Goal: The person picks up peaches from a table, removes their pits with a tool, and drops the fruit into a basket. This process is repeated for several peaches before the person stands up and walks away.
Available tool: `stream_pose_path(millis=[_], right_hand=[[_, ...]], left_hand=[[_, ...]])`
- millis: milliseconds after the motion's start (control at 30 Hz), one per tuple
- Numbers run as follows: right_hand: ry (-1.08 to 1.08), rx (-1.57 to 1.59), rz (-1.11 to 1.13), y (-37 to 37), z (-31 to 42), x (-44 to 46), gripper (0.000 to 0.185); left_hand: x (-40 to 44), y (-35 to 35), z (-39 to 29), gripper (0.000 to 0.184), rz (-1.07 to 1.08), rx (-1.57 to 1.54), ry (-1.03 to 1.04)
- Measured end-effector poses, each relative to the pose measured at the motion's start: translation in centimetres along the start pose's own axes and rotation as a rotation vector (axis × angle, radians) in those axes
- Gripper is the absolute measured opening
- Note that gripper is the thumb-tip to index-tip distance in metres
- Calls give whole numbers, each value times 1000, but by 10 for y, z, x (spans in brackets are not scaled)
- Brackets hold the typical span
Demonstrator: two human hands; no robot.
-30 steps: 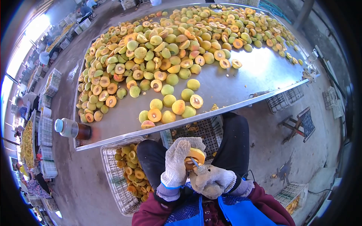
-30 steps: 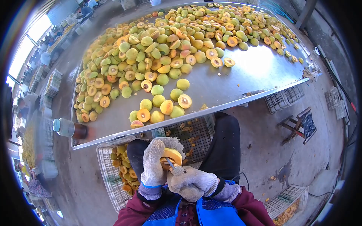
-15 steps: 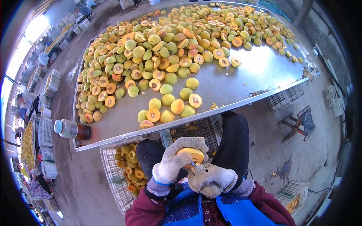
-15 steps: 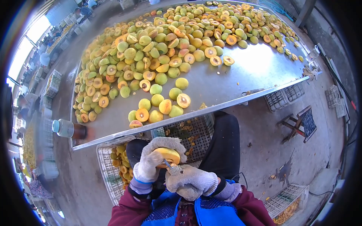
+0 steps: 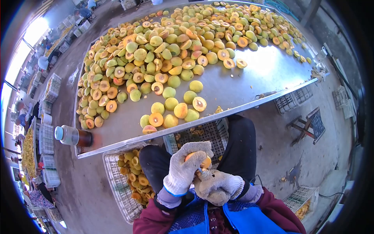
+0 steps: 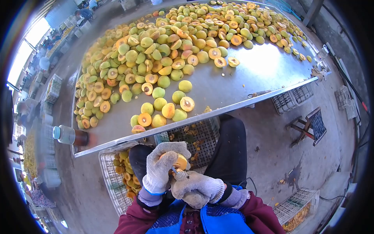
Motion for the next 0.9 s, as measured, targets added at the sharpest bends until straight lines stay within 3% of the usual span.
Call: stream_pose_path(millis=[67, 200, 300, 367, 433, 533, 600, 767, 833, 900], right_hand=[[-4, 41, 17, 6, 4, -1, 15], [-23, -46, 34, 7, 3, -1, 16], [26, -17, 61, 14, 9, -13, 17], [-1, 107, 50, 20, 19, -17, 20], [15, 53, 79, 16, 16, -16, 22], [14, 116, 214, 21, 15, -18, 22], [-9, 113, 190, 26, 14, -12, 22], [17, 18, 60, 14, 6, -2, 24], [-16, -77, 94, 20, 7, 0, 24], [-160, 55, 122, 30, 20, -6, 22]], left_hand=[[2, 3, 5, 31, 47, -246, -173], [-2, 7, -1, 31, 148, -415, -63], [-2, 5, 1, 28, 32, -141, -48], [6, 6, -14, 26, 131, 320, 287], [5, 4, -17, 25, 206, 335, 416], [-6, 4, -4, 32, 126, 88, 426], [-11, 8, 8, 41, 15, -551, -2], [-7, -2, 33, 58, -148, -575, -151], [0, 1, 54, 60, -53, -1102, -318], [-4, 0, 61, 59, -43, -774, -365]])
Point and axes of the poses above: each hand's wrist, its own x-axis towards the middle knuckle, its own y-axis out of the palm, z = x × y, the point moved 6 cm from there along x, towards the middle knuckle, and after that the axes turned 4 degrees about y, right-handed, at the moved point
